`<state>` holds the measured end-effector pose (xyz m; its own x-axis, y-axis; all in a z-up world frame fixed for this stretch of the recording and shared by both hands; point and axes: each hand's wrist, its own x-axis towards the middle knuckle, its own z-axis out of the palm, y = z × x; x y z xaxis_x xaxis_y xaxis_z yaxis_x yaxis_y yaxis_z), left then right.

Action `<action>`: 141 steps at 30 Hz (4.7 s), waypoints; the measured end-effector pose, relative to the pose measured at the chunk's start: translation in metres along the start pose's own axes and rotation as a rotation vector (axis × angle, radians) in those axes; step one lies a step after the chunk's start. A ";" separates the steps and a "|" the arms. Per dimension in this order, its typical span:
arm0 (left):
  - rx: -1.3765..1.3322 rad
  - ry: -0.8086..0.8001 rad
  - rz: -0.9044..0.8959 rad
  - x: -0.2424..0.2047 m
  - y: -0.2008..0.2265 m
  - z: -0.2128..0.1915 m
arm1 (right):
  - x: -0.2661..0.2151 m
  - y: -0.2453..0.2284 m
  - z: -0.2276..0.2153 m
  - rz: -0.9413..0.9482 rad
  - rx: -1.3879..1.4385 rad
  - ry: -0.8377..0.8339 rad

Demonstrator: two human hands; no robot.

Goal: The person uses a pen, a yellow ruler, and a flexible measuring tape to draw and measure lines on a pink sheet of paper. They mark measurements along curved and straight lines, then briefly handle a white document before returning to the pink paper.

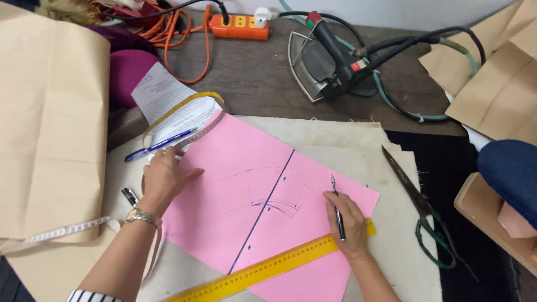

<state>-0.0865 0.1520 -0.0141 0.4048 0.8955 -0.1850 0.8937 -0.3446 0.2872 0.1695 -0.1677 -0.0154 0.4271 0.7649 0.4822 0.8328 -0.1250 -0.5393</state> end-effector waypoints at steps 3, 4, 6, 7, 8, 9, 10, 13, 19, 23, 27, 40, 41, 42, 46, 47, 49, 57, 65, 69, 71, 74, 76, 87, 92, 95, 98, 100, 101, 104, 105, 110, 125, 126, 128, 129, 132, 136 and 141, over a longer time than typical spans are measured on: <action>-0.116 -0.054 0.091 0.005 -0.005 -0.009 | 0.001 0.000 0.001 -0.022 -0.012 0.010; -0.205 -0.080 0.178 0.005 -0.005 -0.012 | 0.001 0.001 0.001 -0.025 -0.017 0.002; -0.256 -0.034 0.340 0.012 -0.009 -0.011 | 0.002 0.000 0.002 -0.029 -0.013 0.008; -0.314 0.014 0.500 0.015 -0.010 -0.009 | 0.001 0.000 0.002 -0.039 -0.012 0.010; -0.314 0.004 0.504 0.016 -0.003 -0.012 | 0.000 0.001 0.003 -0.029 -0.015 0.009; -0.230 -0.049 0.552 0.016 0.005 -0.016 | -0.001 0.003 0.004 0.040 -0.021 -0.016; -0.146 -0.104 0.601 0.017 0.014 -0.019 | -0.002 0.005 0.004 0.111 -0.027 -0.040; -0.060 -0.232 0.726 -0.010 0.056 -0.038 | 0.000 0.001 0.000 0.128 -0.011 -0.054; -0.721 -0.313 0.643 0.006 0.101 -0.073 | -0.003 0.006 0.002 0.127 0.001 -0.063; -1.210 -0.584 -0.006 0.019 0.108 -0.082 | -0.001 0.003 -0.001 0.181 0.031 -0.084; -0.734 -0.530 0.052 0.009 0.125 -0.093 | -0.001 0.007 0.000 0.186 0.021 -0.090; 0.267 -0.202 0.876 -0.036 0.092 -0.020 | -0.001 0.004 -0.003 0.208 -0.014 -0.156; 0.267 -0.203 0.877 -0.043 0.096 -0.014 | 0.000 0.004 -0.002 0.210 -0.014 -0.156; 0.270 -0.128 0.914 -0.050 0.101 -0.008 | 0.000 0.005 -0.002 0.197 -0.014 -0.148; 0.296 0.054 1.007 -0.069 0.110 0.026 | 0.000 0.004 0.000 0.203 -0.007 -0.131; 0.295 0.053 1.010 -0.072 0.109 0.034 | 0.000 0.004 0.000 0.205 -0.008 -0.130; 0.350 0.127 1.047 -0.078 0.107 0.049 | -0.001 0.004 -0.001 0.193 -0.021 -0.136; 0.362 0.037 0.883 -0.071 0.108 0.022 | -0.001 0.005 -0.002 0.199 0.003 -0.130; 0.279 -0.095 0.411 -0.052 0.037 -0.043 | -0.001 0.006 0.000 0.175 0.000 -0.113; 0.262 -0.441 0.087 -0.051 -0.017 -0.067 | -0.003 0.007 0.002 -0.051 -0.047 0.017; 0.290 -0.560 0.017 -0.056 -0.026 -0.078 | -0.001 0.005 0.002 -0.051 -0.042 0.017; 0.257 -0.691 -0.200 -0.069 -0.025 -0.090 | -0.001 0.004 0.001 -0.050 -0.036 0.007; -0.037 -0.477 -0.053 -0.069 -0.048 -0.077 | -0.003 0.006 0.003 -0.032 -0.044 0.006; -0.216 -0.518 0.585 -0.095 0.090 -0.075 | -0.005 0.009 0.003 0.056 -0.035 -0.037; -0.332 -0.763 0.754 -0.072 0.147 -0.041 | -0.001 0.007 -0.001 0.161 -0.012 -0.099; -0.127 -0.685 0.911 -0.047 0.148 0.001 | 0.000 0.003 -0.003 0.185 0.016 -0.105; -0.010 -0.558 1.015 -0.039 0.156 0.004 | 0.001 0.003 -0.003 0.178 0.001 -0.084; -0.067 -0.288 1.188 -0.039 0.156 -0.005 | 0.001 0.003 -0.003 0.192 -0.002 -0.096; -0.066 -0.292 1.188 -0.034 0.145 -0.009 | 0.000 0.004 -0.003 0.196 -0.001 -0.096; 0.018 0.059 1.167 -0.014 0.103 -0.024 | -0.001 0.006 -0.002 0.187 -0.009 -0.111; 0.073 0.080 0.997 -0.003 0.081 -0.028 | -0.001 0.006 -0.001 0.195 -0.007 -0.104; 0.362 -0.088 0.420 -0.006 -0.012 -0.046 | 0.000 0.005 0.000 0.201 -0.015 -0.101; -0.277 -0.584 0.420 -0.055 0.059 -0.104 | -0.001 0.005 0.003 -0.035 -0.057 0.033; -0.306 -0.627 0.550 -0.057 0.077 -0.097 | -0.001 0.005 0.003 -0.039 -0.048 0.034; -0.337 -0.669 0.685 -0.061 0.111 -0.082 | 0.000 0.004 0.003 -0.042 -0.042 0.035; -0.303 -0.683 0.800 -0.062 0.127 -0.072 | 0.000 0.003 0.003 -0.039 -0.031 0.035; -0.124 -0.674 0.924 -0.060 0.152 -0.025 | 0.000 0.002 0.001 -0.029 -0.021 0.033; 0.200 -0.593 0.885 -0.063 0.154 0.015 | 0.000 0.004 0.001 -0.031 0.015 0.053; 0.444 -0.377 0.710 -0.064 0.117 0.013 | -0.001 0.003 -0.001 0.009 -0.002 0.045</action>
<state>-0.0058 0.0504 0.0192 0.8539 0.3076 -0.4198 0.3716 -0.9251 0.0780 0.1718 -0.1698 -0.0171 0.4496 0.7348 0.5078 0.8296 -0.1329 -0.5423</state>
